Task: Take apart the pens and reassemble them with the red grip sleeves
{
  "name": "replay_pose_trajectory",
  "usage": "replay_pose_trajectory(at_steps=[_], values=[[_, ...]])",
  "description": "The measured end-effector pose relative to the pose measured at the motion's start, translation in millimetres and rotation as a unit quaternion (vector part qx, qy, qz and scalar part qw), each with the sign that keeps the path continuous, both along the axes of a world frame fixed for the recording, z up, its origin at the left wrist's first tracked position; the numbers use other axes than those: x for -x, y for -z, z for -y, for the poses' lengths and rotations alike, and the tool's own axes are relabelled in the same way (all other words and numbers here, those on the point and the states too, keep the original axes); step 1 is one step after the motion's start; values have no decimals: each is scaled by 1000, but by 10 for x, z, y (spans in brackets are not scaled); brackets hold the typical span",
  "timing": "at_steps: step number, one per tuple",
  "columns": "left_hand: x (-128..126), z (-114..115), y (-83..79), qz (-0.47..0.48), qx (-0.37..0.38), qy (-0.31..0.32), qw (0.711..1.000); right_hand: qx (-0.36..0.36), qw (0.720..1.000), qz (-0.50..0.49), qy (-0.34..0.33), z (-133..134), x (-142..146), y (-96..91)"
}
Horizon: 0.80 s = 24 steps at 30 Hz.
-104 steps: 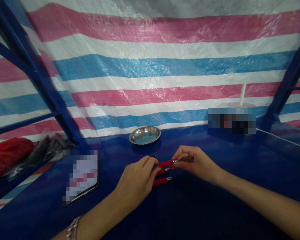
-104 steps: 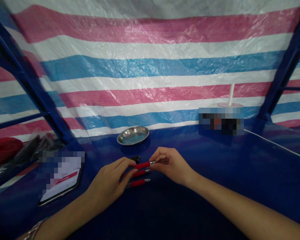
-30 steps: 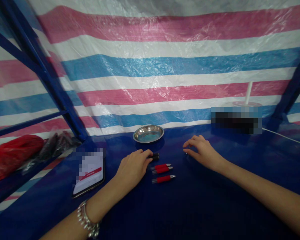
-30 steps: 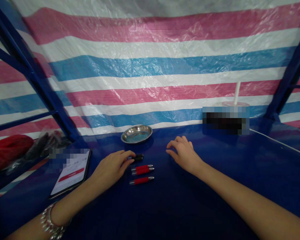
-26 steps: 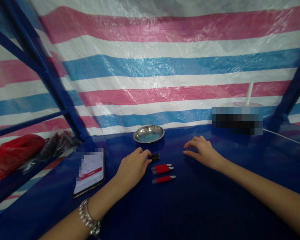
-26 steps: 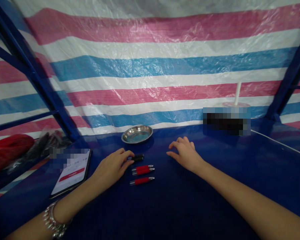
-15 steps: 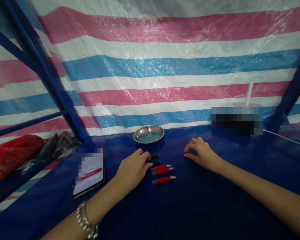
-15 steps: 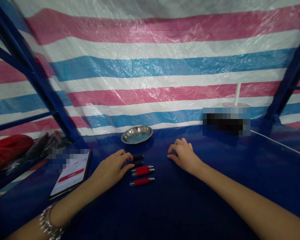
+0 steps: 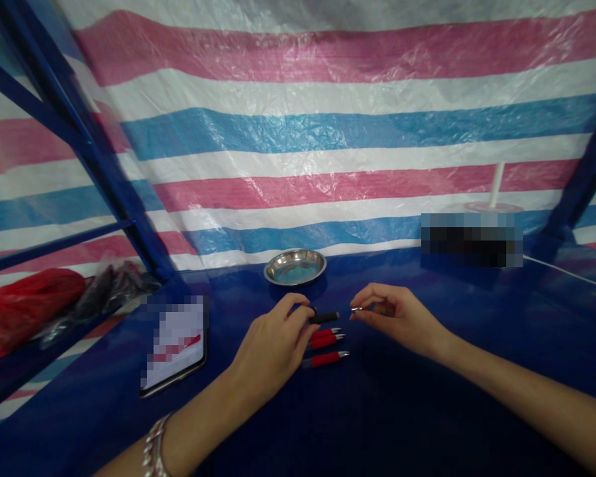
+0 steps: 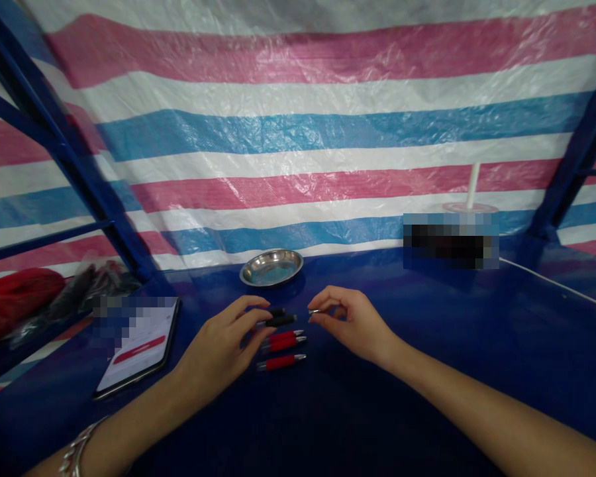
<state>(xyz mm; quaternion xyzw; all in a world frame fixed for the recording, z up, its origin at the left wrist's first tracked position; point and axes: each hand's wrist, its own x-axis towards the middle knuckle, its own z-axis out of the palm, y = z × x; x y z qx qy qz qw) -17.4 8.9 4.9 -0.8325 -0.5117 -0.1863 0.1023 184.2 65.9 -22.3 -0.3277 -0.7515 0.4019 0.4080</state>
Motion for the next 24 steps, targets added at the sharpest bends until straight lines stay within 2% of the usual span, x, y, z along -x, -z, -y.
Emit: replay_pose_trajectory(at_steps=[3, 6, 11, 24], values=[[-32, 41, 46, 48, -30, 54, 997, 32, 999, -19, -28, 62, 37, -11], [-49, 66, 60, 69, -44, 77, 994, 63, 996, -28, -49, 97, 52, -15], [-54, 69, 69, 72, -48, 83, 993, 76, 995, -40, -59, 109, 53, -11], [-60, 73, 99, 52, -71, 102, 991, 51, 998, -10, -38, 126, 52, -8]])
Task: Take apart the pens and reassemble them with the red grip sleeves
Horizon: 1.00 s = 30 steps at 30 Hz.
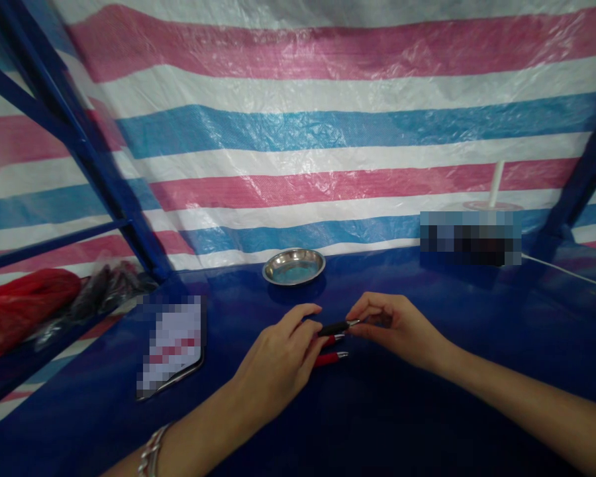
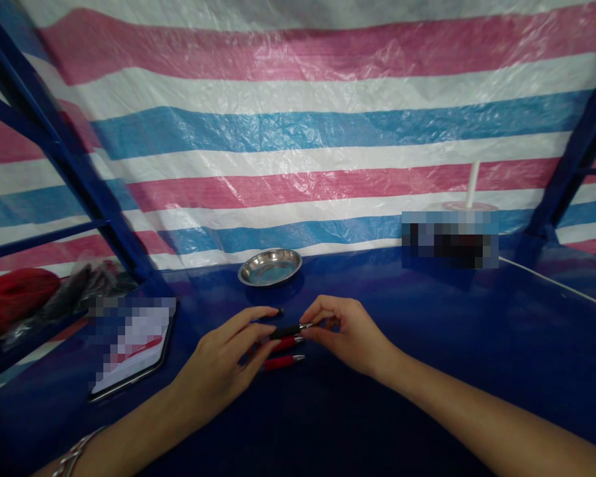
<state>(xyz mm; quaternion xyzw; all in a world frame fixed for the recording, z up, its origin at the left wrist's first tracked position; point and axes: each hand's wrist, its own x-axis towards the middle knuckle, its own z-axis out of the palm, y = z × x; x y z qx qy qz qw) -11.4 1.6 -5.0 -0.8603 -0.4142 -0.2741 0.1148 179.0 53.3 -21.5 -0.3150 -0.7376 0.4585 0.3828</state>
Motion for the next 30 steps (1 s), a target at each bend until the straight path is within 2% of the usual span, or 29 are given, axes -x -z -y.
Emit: replay_pose_trajectory(at_steps=[7, 15, 27, 30], values=[[-14, 6, 1, -28, -14, -31, 999, -65, 995, 78, 22, 0, -19, -9], [-20, 1, -6, -32, -21, -43, 998, -20, 1000, 11, -10, 27, 7, -21], [-28, 0, -7, -21, -19, -49, 998, -4, 999, 35, -14, 22, -3, -29], [-25, 2, -5, -21, -13, -54, 998, -28, 999, 44, 0, 27, -4, -35]])
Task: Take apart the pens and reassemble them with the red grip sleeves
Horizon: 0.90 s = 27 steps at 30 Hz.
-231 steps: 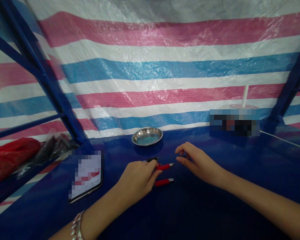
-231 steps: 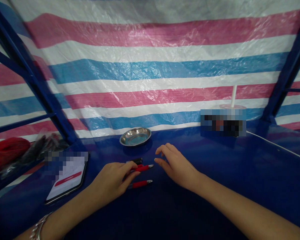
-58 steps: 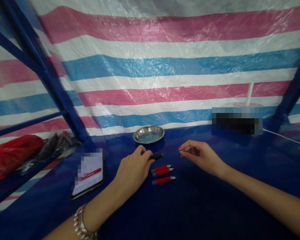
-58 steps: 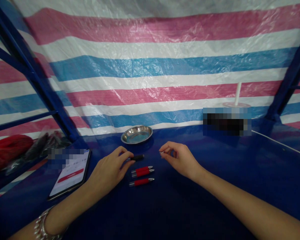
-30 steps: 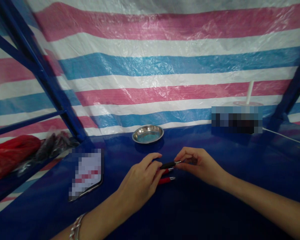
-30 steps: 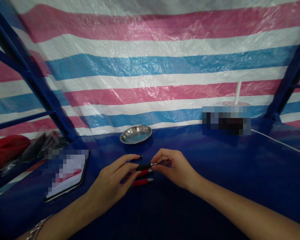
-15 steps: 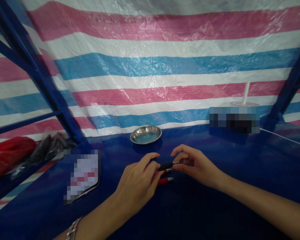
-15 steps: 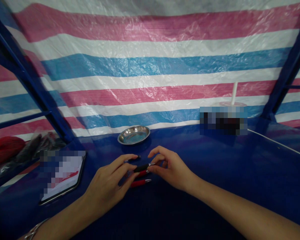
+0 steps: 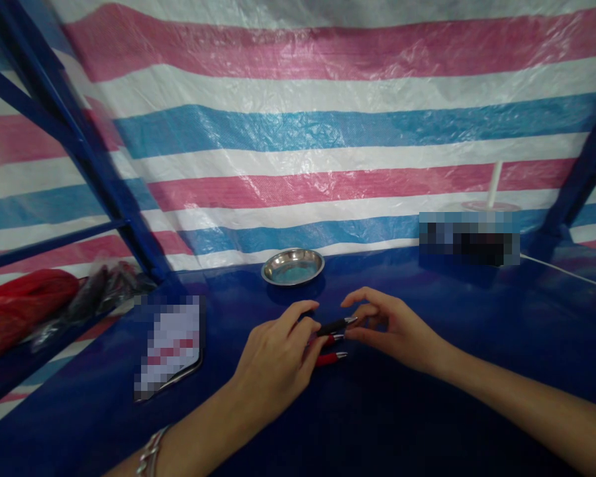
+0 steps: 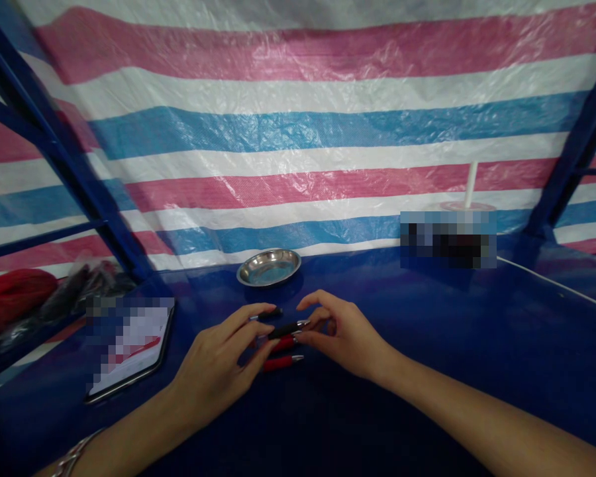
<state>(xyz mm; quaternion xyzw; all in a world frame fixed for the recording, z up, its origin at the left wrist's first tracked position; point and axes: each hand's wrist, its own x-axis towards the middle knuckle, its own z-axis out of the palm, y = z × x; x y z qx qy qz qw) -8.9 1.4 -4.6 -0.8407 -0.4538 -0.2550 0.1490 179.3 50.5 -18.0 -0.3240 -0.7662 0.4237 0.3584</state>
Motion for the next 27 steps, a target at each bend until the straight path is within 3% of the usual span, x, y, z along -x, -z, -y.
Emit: replay_pose_trajectory(at_steps=[19, 27], values=[[2, 15, 5, -18, 2, 3, 1000, -136, 987, 82, 8, 21, -36, -55], [-2, 7, -1, -32, -44, 20, 998, -157, 981, 111, 14, 27, -47, -69]])
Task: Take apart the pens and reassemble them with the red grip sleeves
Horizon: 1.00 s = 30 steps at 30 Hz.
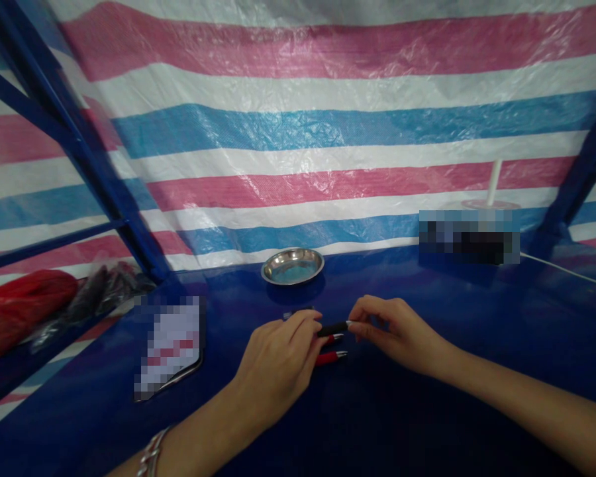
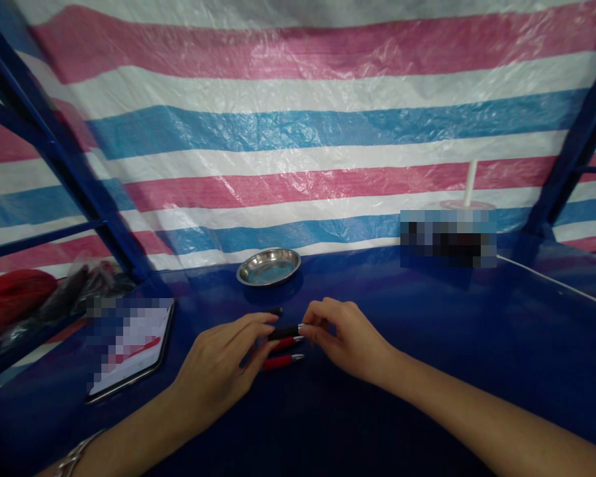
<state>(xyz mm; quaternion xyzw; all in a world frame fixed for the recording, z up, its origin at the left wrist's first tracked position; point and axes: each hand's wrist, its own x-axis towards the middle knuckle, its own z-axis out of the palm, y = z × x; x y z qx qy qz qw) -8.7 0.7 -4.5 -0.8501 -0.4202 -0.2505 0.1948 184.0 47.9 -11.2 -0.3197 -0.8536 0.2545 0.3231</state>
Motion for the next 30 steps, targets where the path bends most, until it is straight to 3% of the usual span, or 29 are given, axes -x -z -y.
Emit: replay_pose_trajectory(at_steps=[18, 20, 23, 26, 30], values=[[-25, 17, -15, -80, -134, 7, 988, 130, 990, -43, -21, -2, 32, 25], [-24, 11, -24, -80, -108, -8, 991, 135, 990, -45, -14, -7, 36, 39], [16, -48, -49, -61, -6, -68, 996, 110, 993, -37, 18, -68, 9, 58], [104, -150, -66, -37, 90, -143, 985, 46, 997, 3, 64, -191, -67, 67], [209, -246, -34, -28, 152, -153, 976, -68, 985, 83, 136, -365, -185, 99]])
